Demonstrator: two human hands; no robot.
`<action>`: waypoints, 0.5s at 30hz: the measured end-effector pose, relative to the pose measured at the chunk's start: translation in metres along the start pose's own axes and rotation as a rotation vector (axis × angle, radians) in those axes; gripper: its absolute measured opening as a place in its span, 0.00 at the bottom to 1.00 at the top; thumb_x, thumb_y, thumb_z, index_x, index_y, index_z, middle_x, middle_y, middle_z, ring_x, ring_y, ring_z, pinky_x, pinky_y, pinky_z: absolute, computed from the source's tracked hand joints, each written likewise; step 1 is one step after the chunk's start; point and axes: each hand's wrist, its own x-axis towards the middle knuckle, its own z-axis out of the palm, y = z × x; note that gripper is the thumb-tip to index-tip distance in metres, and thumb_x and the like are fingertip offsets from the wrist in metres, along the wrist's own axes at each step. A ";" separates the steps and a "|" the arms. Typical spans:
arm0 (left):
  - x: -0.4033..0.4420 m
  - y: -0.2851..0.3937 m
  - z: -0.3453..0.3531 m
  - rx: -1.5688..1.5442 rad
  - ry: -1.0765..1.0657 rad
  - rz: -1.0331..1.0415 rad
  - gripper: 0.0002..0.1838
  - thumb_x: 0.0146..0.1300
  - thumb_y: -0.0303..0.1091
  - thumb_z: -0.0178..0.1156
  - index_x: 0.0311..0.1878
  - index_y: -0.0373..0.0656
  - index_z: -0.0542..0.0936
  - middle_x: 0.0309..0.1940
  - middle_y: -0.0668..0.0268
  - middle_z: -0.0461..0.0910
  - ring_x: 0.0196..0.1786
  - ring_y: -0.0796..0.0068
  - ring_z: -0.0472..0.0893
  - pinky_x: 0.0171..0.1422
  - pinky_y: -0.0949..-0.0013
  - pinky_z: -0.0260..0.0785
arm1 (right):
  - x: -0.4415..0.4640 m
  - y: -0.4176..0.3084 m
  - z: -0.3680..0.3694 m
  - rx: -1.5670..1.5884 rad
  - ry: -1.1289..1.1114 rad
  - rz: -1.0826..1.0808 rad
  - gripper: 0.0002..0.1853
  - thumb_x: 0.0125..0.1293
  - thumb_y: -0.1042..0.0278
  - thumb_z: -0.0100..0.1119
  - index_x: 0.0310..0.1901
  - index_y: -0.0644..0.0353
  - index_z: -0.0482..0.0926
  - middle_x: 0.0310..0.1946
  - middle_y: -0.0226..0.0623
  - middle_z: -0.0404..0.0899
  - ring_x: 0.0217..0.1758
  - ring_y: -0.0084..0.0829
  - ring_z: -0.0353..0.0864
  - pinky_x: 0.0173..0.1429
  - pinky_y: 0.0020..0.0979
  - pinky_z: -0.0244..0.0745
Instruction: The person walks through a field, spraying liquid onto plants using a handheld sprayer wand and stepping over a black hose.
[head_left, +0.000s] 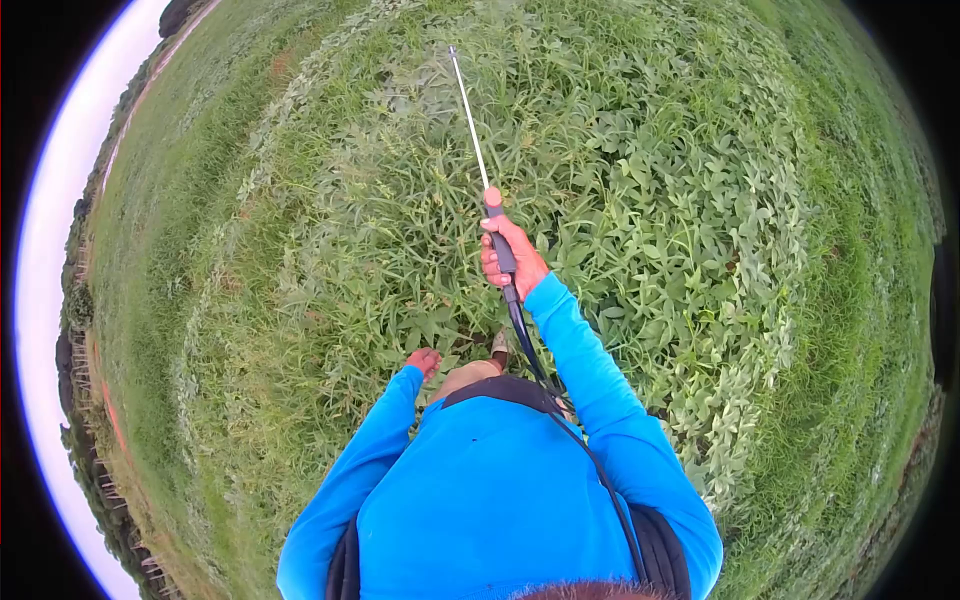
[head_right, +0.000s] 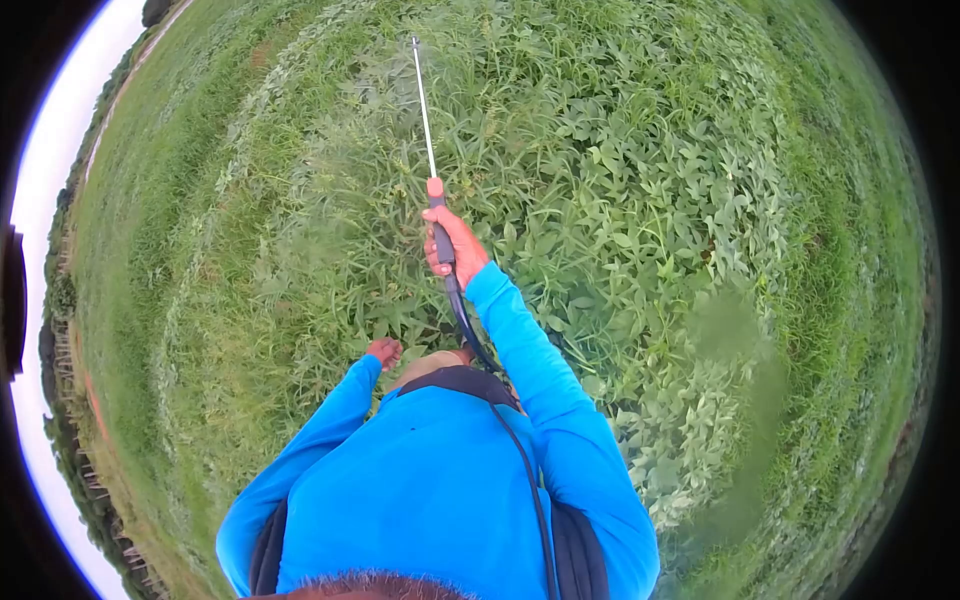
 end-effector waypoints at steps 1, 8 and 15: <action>0.004 -0.004 0.006 0.008 -0.017 0.000 0.15 0.65 0.43 0.52 0.40 0.41 0.77 0.24 0.68 0.77 0.16 0.79 0.70 0.17 0.73 0.59 | -0.013 0.005 -0.006 0.017 0.043 -0.030 0.16 0.58 0.51 0.59 0.27 0.53 0.67 0.15 0.24 0.63 0.10 0.17 0.60 0.10 0.19 0.56; 0.012 -0.024 0.057 0.230 -0.181 0.040 0.19 0.63 0.47 0.53 0.43 0.39 0.79 0.27 0.63 0.79 0.19 0.74 0.74 0.21 0.69 0.67 | -0.112 0.034 -0.055 0.129 0.143 -0.124 0.17 0.57 0.51 0.61 0.29 0.51 0.65 0.15 0.24 0.63 0.10 0.15 0.59 0.10 0.19 0.54; 0.012 -0.017 0.089 0.276 -0.201 0.012 0.19 0.64 0.48 0.51 0.41 0.40 0.79 0.25 0.65 0.78 0.16 0.76 0.72 0.19 0.71 0.64 | -0.168 0.038 -0.102 0.217 0.266 -0.239 0.17 0.58 0.50 0.61 0.29 0.51 0.65 0.16 0.24 0.62 0.10 0.15 0.58 0.10 0.19 0.53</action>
